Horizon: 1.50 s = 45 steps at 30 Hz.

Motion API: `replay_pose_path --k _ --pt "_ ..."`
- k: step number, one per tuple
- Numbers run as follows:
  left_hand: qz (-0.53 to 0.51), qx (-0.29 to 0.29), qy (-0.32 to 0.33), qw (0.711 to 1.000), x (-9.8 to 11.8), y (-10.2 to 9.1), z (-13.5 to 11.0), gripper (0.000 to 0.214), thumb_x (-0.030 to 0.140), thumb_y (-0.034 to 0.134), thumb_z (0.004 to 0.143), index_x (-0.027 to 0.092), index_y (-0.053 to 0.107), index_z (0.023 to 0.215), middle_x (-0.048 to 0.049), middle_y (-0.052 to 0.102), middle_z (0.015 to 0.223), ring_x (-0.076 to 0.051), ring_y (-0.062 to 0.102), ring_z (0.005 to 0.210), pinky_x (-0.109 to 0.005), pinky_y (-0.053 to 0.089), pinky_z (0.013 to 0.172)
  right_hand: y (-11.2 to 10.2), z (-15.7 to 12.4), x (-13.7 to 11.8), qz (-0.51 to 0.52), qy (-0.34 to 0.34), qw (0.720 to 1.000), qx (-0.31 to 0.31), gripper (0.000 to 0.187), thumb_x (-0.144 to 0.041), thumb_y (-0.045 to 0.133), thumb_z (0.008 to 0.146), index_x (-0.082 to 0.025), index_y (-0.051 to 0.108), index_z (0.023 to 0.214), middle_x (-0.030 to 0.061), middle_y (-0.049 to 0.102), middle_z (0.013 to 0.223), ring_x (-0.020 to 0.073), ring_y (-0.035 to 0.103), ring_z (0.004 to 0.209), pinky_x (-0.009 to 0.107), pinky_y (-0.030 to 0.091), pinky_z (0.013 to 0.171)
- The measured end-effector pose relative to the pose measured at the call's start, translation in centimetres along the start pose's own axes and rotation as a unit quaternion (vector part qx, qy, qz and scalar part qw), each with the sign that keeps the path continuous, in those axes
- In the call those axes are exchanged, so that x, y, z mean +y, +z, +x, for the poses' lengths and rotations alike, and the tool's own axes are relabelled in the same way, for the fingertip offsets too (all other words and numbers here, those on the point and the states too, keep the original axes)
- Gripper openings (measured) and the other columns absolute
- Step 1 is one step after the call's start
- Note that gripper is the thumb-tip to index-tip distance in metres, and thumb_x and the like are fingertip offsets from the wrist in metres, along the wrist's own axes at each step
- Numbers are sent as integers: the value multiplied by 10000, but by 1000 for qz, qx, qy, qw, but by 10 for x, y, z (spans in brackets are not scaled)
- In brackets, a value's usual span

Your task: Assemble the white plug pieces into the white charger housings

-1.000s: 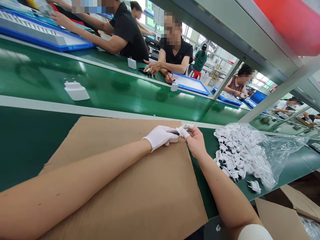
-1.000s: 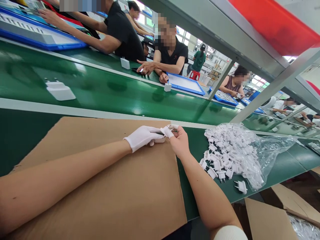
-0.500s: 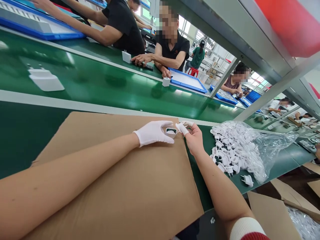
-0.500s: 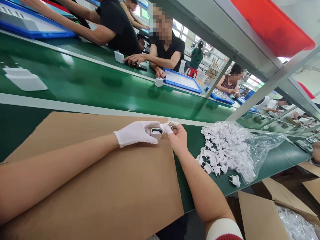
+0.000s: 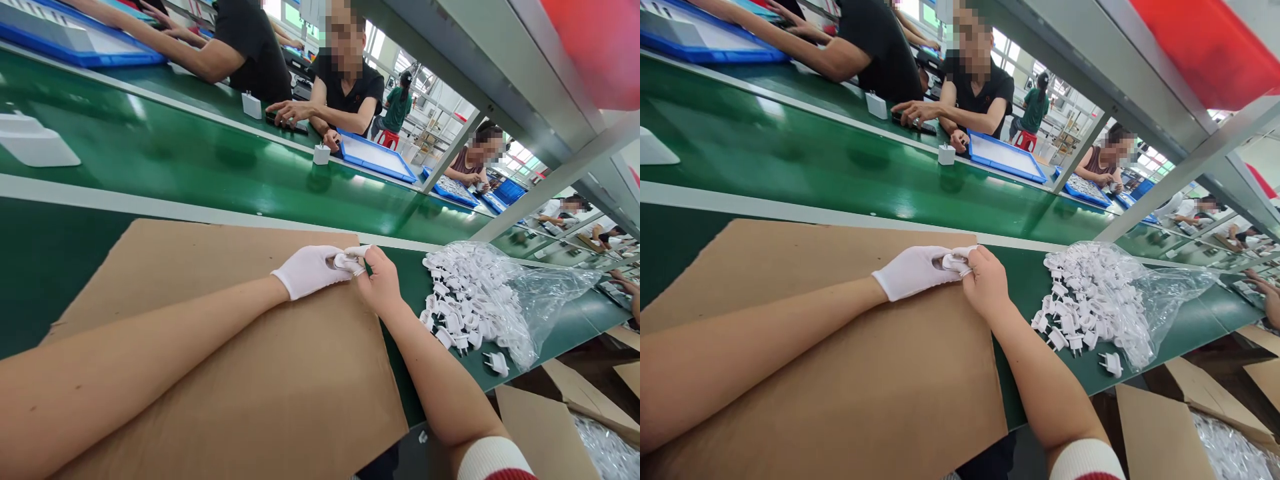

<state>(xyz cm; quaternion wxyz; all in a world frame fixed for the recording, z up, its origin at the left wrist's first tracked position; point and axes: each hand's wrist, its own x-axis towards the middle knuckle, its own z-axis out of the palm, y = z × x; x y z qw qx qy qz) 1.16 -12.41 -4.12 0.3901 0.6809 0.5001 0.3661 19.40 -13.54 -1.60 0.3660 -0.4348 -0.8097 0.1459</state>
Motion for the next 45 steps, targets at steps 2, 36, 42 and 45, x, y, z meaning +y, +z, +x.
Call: replay_pose_path --k 2,36,42,45 --pt "-8 -2 -2 1000 0 0 0 355 545 759 707 214 746 837 -20 732 817 -235 655 836 -318 520 803 0 1 1 -30 -17 999 -5 172 -162 515 884 -247 664 908 38 608 869 201 564 805 297 455 726" --pt "211 250 -205 922 -63 -127 86 472 446 632 883 134 696 1230 -202 715 1258 -379 641 1166 -435 475 982 38 -7 30 137 138 981 -25 408 -305 690 890 -258 645 1292 88 748 1242 243 703 1167 463 523 1103" --pt "267 400 -160 862 -29 -118 67 789 526 729 808 123 553 1463 -244 464 1580 -456 490 1348 -549 428 1099 43 -10 32 151 134 979 -17 399 -292 671 907 -271 650 1305 86 741 1260 260 696 1194 488 526 1107" --pt "181 275 -32 944 -4 -76 52 415 407 513 947 182 736 1215 -118 734 1279 -299 638 1187 -405 460 1104 47 -12 33 155 130 979 -7 399 -281 676 898 -271 661 1297 90 743 1242 272 696 1180 505 526 1095"
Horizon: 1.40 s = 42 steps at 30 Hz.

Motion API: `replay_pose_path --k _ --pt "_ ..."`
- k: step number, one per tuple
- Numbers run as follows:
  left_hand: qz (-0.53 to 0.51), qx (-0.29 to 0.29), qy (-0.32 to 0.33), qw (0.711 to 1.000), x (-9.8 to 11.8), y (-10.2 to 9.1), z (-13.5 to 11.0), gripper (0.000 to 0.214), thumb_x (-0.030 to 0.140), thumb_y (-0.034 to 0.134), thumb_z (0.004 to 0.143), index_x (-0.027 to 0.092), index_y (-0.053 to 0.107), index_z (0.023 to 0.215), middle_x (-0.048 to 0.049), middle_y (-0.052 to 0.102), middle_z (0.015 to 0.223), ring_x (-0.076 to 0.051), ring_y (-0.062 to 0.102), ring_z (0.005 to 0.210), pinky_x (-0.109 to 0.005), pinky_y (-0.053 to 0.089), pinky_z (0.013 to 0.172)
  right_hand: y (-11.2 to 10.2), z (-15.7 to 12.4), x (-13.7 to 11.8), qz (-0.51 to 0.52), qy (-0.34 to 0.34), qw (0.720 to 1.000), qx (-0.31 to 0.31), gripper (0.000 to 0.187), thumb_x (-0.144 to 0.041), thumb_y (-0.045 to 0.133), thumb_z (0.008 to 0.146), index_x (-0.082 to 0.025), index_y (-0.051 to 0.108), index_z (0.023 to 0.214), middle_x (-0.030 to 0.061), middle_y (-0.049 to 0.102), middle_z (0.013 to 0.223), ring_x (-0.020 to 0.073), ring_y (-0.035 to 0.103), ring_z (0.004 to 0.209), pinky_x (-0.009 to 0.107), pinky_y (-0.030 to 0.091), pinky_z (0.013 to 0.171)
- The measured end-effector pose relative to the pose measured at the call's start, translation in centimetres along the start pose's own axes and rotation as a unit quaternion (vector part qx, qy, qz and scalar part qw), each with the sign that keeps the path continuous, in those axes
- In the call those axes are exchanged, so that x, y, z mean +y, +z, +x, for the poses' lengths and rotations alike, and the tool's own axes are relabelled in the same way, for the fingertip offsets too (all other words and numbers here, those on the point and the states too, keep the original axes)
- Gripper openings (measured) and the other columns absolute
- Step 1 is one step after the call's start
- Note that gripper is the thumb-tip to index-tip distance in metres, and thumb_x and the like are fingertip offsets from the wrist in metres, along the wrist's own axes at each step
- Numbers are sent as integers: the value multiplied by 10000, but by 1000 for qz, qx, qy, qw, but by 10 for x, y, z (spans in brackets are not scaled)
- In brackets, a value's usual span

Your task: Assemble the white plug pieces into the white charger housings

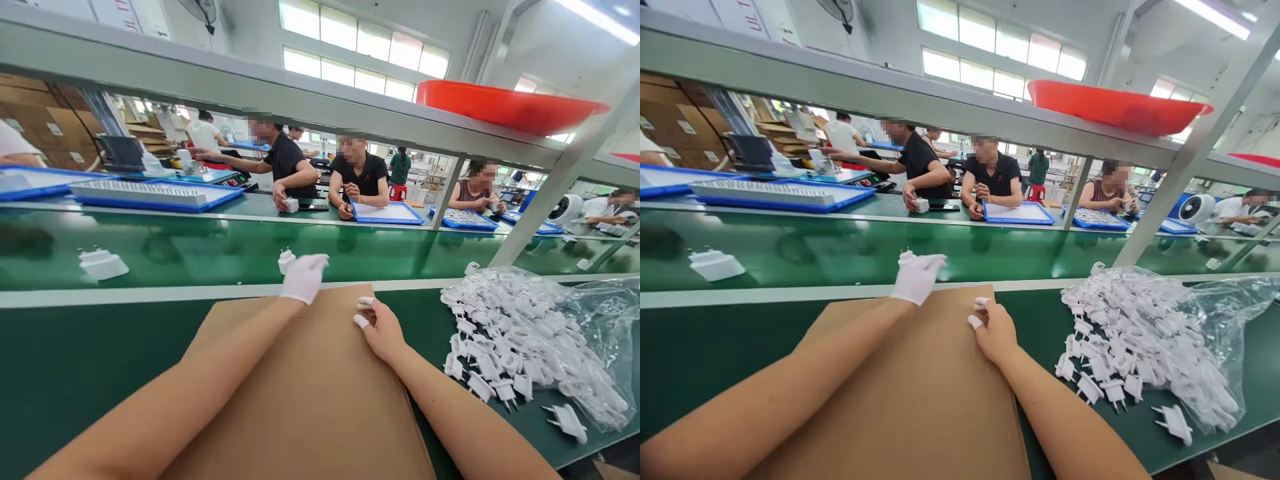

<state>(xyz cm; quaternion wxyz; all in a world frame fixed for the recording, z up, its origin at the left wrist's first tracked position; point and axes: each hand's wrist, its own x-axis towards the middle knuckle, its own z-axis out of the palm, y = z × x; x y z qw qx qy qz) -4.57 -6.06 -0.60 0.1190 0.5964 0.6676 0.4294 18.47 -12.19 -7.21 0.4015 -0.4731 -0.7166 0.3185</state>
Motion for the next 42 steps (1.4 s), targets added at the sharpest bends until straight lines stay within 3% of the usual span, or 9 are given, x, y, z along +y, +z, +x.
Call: replay_pose_path --k 2,4,7,11,17,20,29,42 --pt "-73 -101 7 992 18 17 -24 368 456 519 924 220 794 986 -71 799 1046 -268 697 1052 -363 516 1020 0 0 1 9 -5 1000 6 378 -268 683 886 -272 674 1264 85 750 1216 271 702 1153 499 535 1077" --pt "-109 -156 2 982 28 32 -44 309 462 582 862 236 789 826 -55 805 959 -265 716 991 -353 540 953 0 -1 0 21 -4 1000 14 297 -249 677 879 -271 692 1175 68 761 1168 261 711 1105 483 551 1044" --pt "-112 -173 -26 978 30 44 -58 265 475 677 781 230 726 692 -55 785 872 -260 711 918 -341 543 839 -2 -1 -3 42 -2 999 21 206 -223 642 883 -260 686 1081 48 769 1114 240 719 1039 464 569 1002" --pt "-67 -171 -46 982 22 45 -56 463 615 732 729 223 539 575 -28 659 682 -209 620 722 -311 464 663 0 -1 -8 62 0 998 31 212 -224 653 871 -257 691 1077 37 774 1112 225 727 1023 448 573 1000" --pt "3 -204 12 979 14 47 -54 584 670 678 778 229 383 533 14 466 564 -169 470 606 -313 348 622 2 1 -9 101 36 993 57 374 -238 704 820 -269 697 1193 19 785 1059 206 737 952 424 591 965" --pt "25 -226 18 974 14 51 -55 588 644 681 797 226 372 523 18 447 555 -166 457 596 -306 318 606 1 1 -6 114 27 993 35 301 -238 677 824 -257 717 1122 11 783 1043 202 734 961 408 584 967" --pt "60 -267 38 961 21 48 -64 568 604 673 850 215 419 522 10 510 591 -169 504 629 -306 296 619 -2 2 1 73 13 997 9 196 -119 646 755 -228 713 903 20 757 979 213 715 939 364 559 900" --pt "84 -283 79 952 22 47 -66 609 705 563 901 213 457 557 -10 556 635 -179 514 657 -316 286 632 -5 2 2 21 -20 1000 -2 262 -45 605 734 -227 719 885 22 747 998 216 699 985 356 533 922"
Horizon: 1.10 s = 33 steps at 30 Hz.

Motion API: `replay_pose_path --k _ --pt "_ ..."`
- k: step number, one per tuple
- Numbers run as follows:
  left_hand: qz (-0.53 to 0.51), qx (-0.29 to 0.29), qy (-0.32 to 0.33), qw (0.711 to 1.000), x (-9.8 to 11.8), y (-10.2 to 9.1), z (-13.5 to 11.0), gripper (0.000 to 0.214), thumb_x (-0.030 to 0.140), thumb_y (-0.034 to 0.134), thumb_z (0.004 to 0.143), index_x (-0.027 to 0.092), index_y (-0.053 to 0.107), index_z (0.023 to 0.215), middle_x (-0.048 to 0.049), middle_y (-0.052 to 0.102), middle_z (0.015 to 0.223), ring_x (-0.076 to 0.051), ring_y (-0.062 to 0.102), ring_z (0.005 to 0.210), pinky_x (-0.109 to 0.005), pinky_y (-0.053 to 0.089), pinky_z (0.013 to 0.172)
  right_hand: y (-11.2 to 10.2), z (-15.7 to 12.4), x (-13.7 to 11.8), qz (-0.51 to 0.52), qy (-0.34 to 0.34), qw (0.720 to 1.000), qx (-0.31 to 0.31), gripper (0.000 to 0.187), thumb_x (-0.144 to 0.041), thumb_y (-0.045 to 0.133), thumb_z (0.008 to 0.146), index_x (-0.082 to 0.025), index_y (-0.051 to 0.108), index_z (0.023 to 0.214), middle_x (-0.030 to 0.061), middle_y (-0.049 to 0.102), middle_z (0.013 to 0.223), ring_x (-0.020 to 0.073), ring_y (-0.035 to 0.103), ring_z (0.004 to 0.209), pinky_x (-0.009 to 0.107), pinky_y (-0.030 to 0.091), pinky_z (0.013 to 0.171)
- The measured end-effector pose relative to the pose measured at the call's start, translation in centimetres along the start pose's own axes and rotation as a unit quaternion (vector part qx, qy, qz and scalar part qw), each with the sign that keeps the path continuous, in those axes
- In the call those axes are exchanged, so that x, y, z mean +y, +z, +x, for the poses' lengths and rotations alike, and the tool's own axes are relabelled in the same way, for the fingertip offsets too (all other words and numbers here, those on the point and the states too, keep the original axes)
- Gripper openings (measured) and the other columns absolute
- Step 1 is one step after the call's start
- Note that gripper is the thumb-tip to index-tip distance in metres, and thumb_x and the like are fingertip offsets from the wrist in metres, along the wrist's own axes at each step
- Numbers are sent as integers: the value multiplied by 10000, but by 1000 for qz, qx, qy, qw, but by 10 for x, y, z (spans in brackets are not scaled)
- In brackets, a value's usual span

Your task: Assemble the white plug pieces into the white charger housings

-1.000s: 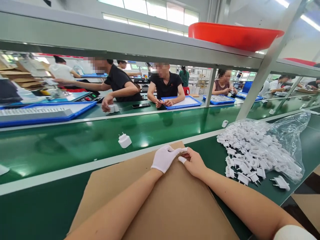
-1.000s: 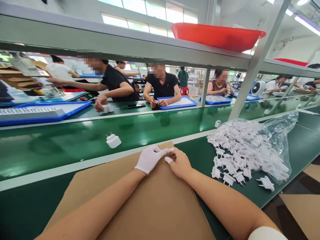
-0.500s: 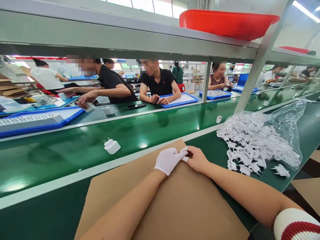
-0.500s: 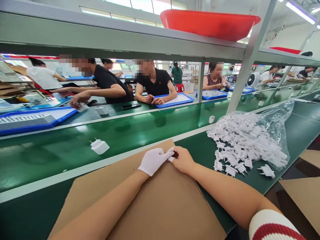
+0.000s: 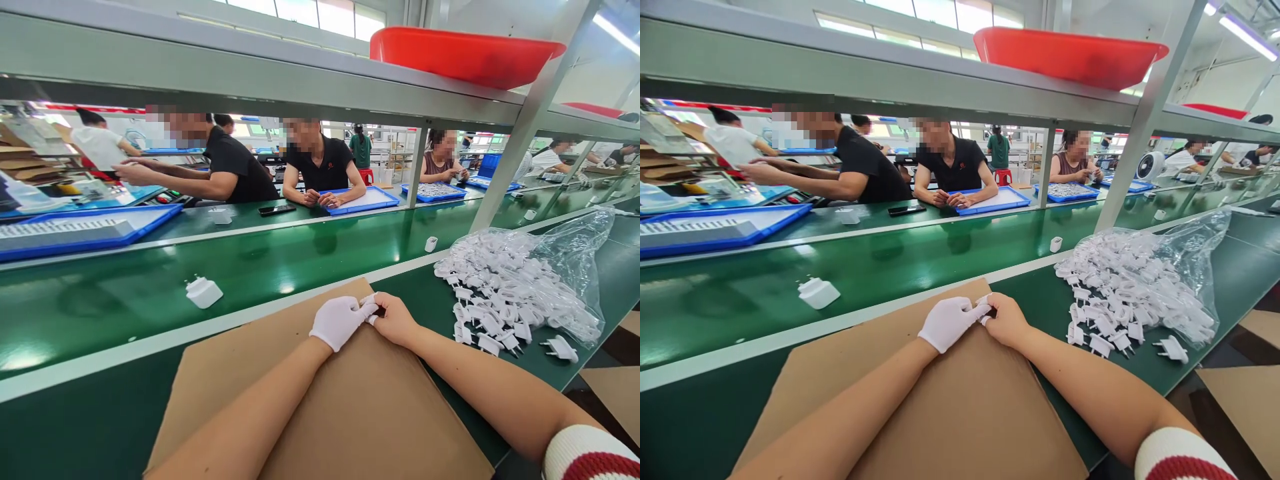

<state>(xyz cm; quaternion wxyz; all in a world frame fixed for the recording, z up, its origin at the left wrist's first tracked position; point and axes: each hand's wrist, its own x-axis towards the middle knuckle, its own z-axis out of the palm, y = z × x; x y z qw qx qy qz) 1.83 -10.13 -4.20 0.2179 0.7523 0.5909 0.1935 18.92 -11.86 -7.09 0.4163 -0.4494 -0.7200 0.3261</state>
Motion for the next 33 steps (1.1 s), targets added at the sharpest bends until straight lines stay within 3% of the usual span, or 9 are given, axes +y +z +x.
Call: replay_pose_path --k 33 --pt "2 3 13 1000 -3 3 1 604 704 550 911 216 497 560 -24 616 658 -191 555 675 -328 294 621 -3 -1 -5 -27 13 1000 -9 304 -29 607 730 -231 727 923 30 750 1065 221 693 1031 364 535 958"
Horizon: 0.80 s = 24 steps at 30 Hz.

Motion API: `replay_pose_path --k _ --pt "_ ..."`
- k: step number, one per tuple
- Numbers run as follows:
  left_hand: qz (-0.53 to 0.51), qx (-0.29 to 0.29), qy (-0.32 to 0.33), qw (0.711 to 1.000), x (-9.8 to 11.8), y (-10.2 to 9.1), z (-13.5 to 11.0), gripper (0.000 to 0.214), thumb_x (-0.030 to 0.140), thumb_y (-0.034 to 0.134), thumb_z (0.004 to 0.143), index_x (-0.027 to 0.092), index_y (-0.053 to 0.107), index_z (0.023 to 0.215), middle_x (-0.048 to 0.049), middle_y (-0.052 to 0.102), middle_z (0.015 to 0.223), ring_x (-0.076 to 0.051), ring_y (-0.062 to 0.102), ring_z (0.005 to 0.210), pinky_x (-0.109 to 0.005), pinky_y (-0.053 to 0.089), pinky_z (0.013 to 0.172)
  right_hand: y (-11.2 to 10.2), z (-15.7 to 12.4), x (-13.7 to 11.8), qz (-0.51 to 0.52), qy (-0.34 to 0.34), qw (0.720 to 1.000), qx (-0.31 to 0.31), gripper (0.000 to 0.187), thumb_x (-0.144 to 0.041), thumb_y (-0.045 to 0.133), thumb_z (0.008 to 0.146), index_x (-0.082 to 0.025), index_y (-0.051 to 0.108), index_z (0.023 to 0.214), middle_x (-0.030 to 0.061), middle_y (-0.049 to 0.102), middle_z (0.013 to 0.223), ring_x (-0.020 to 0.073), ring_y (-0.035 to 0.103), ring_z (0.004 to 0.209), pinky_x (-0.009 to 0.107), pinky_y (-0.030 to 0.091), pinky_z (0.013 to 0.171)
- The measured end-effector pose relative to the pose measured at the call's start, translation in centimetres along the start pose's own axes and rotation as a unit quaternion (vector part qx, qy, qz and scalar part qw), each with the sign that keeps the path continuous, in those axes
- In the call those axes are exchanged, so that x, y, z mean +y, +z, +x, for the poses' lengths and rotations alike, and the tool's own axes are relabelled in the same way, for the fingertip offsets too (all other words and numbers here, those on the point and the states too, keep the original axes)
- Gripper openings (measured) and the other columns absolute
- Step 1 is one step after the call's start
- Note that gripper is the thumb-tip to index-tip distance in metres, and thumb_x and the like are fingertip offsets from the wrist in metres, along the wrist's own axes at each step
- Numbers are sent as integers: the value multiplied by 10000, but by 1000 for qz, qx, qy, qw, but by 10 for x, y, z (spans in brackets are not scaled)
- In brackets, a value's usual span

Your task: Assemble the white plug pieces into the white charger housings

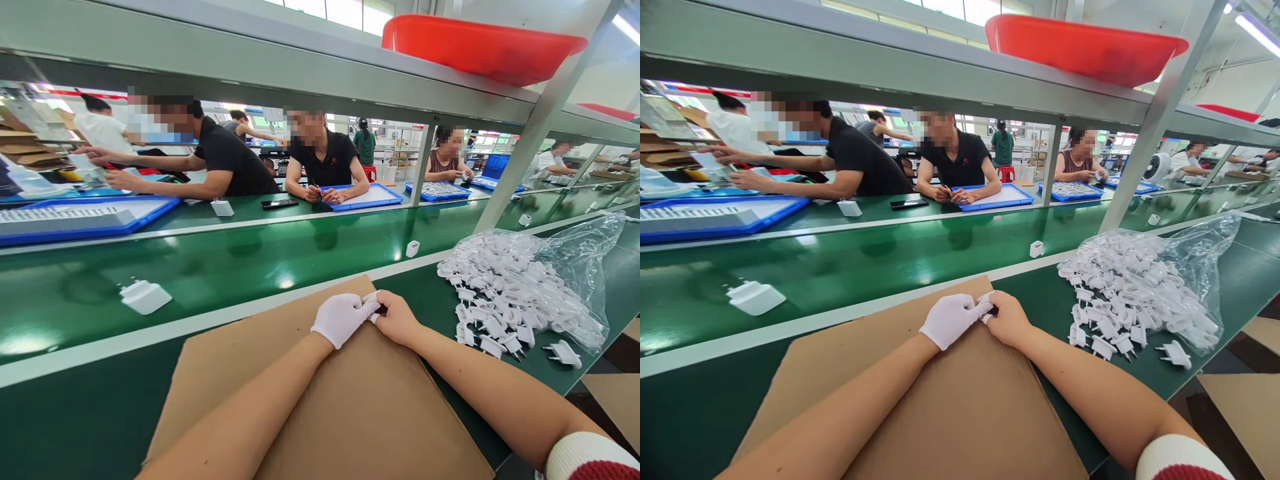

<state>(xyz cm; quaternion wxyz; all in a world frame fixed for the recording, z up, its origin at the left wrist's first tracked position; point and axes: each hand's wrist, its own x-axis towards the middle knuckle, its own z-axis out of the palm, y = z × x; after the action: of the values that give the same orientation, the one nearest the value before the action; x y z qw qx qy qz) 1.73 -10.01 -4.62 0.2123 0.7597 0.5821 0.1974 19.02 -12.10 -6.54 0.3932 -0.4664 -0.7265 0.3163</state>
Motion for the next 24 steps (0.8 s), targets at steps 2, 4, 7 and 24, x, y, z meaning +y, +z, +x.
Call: replay_pose_path --k 2,4,7,24 --pt "0 -3 0 1000 1 -1 0 599 695 551 914 215 492 562 -22 611 659 -190 550 677 -326 295 626 0 0 0 0 -1 1000 -1 309 -27 603 728 -229 727 926 31 750 1067 220 693 1031 362 535 957" --pt "0 -6 1 1000 2 -1 0 593 689 554 915 214 490 565 -21 611 665 -190 548 680 -324 297 631 0 0 0 -3 -4 1000 -2 307 -27 604 724 -228 727 921 32 750 1065 220 691 1031 362 532 958" --pt "3 -7 1 1000 2 -2 -1 596 692 549 919 214 490 569 -22 610 665 -191 550 679 -323 298 634 0 0 -1 -5 -6 1000 -4 286 -34 606 724 -228 724 899 31 749 1049 222 691 1021 365 531 950" --pt "10 1 6 1000 2 -1 -2 607 711 538 925 218 535 572 -28 624 660 -196 572 672 -327 310 620 0 1 0 -5 -15 1000 -4 294 -35 612 728 -229 729 913 36 756 1082 226 697 1037 378 537 961"
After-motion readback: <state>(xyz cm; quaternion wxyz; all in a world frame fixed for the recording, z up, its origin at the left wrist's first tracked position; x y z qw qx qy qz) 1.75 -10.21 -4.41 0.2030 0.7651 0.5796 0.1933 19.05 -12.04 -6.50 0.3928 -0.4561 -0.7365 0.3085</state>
